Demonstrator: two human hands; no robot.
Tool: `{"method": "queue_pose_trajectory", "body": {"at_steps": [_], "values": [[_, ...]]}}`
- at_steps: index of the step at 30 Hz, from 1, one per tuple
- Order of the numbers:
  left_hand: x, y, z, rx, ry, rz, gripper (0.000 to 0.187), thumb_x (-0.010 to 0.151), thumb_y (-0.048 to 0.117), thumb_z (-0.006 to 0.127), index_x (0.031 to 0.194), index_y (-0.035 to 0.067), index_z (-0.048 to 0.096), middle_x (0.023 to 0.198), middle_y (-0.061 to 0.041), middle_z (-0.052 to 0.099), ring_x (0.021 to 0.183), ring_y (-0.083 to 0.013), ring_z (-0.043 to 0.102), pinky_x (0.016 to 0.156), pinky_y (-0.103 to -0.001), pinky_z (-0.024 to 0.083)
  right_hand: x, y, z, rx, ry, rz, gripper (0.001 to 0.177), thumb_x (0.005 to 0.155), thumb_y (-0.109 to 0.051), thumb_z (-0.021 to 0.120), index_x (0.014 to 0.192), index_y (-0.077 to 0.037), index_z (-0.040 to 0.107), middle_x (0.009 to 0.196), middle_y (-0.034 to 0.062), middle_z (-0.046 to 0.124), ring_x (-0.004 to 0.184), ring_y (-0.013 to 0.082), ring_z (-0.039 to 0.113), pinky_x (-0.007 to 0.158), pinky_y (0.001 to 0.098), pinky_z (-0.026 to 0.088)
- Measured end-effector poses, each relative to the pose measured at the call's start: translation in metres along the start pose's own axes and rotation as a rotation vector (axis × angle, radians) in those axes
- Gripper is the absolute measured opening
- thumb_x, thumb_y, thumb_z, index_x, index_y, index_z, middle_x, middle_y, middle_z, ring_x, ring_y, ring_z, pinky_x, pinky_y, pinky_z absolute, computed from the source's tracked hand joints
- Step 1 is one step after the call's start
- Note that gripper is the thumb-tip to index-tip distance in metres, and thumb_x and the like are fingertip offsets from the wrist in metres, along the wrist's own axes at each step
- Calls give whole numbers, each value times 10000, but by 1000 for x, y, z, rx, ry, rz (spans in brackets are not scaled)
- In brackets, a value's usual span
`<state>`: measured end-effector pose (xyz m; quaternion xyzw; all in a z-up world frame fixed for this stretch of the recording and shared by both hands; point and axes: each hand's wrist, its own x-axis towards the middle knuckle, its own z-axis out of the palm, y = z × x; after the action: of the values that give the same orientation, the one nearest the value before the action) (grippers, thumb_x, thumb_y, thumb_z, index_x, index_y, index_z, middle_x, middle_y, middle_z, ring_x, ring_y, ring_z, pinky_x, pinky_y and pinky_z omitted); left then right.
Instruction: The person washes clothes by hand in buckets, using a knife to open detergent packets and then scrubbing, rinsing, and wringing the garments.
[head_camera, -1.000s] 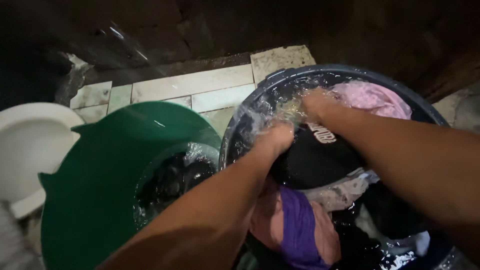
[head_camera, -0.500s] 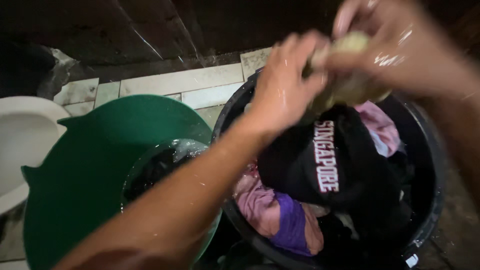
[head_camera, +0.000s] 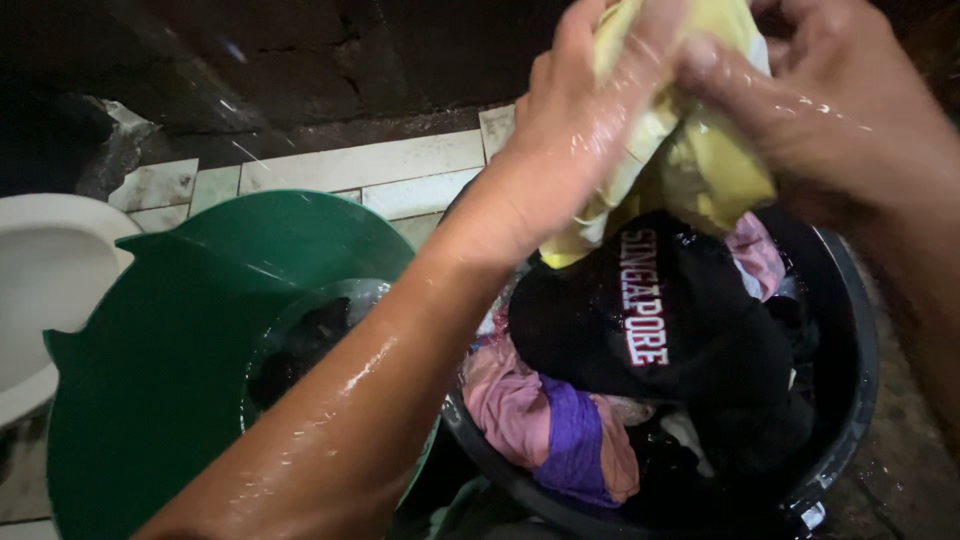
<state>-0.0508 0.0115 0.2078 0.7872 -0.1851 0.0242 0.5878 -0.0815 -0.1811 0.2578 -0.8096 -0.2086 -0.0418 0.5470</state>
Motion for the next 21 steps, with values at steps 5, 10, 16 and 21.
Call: {"method": "queue_pose_trajectory", "body": {"at_steps": [5, 10, 16, 21], "values": [[4, -16, -13, 440, 19, 29, 653, 793, 337, 854, 1348, 168, 556, 1310, -171, 553, 1214, -380, 540, 1061, -507, 473, 6, 17, 2, -528, 188, -5, 561, 896, -338, 830, 1225, 38, 574, 1066, 194, 656, 916, 239, 709, 632, 340, 614], [2, -58, 11, 620, -381, -432, 1009, 711, -19, 723, 1617, 215, 343, 1426, -220, 436, 1326, -393, 477, 1094, -407, 492, 6, 83, 39, -913, -486, 406, 450, 867, -484, 731, 1154, -137, 719, 1135, 178, 738, 1061, 345, 721, 960, 479, 566], [4, -106, 32, 333, -469, -698, 931, 801, 190, 720, 1587, 135, 224, 1587, -163, 368, 1478, -309, 357, 1198, -404, 316, 24, 159, 68, -834, -640, 648, 683, 888, -499, 587, 1494, -192, 504, 1487, 185, 540, 1378, 359, 517, 1132, 460, 415], [19, -178, 49, 379, -458, -873, 884, 875, 347, 730, 1574, 108, 243, 1495, -200, 488, 1382, -333, 494, 1147, -381, 396, 57, 239, 76, -829, -771, 689, 918, 827, -590, 688, 1551, -117, 378, 1552, 185, 437, 1425, 339, 448, 1166, 402, 365]]}}
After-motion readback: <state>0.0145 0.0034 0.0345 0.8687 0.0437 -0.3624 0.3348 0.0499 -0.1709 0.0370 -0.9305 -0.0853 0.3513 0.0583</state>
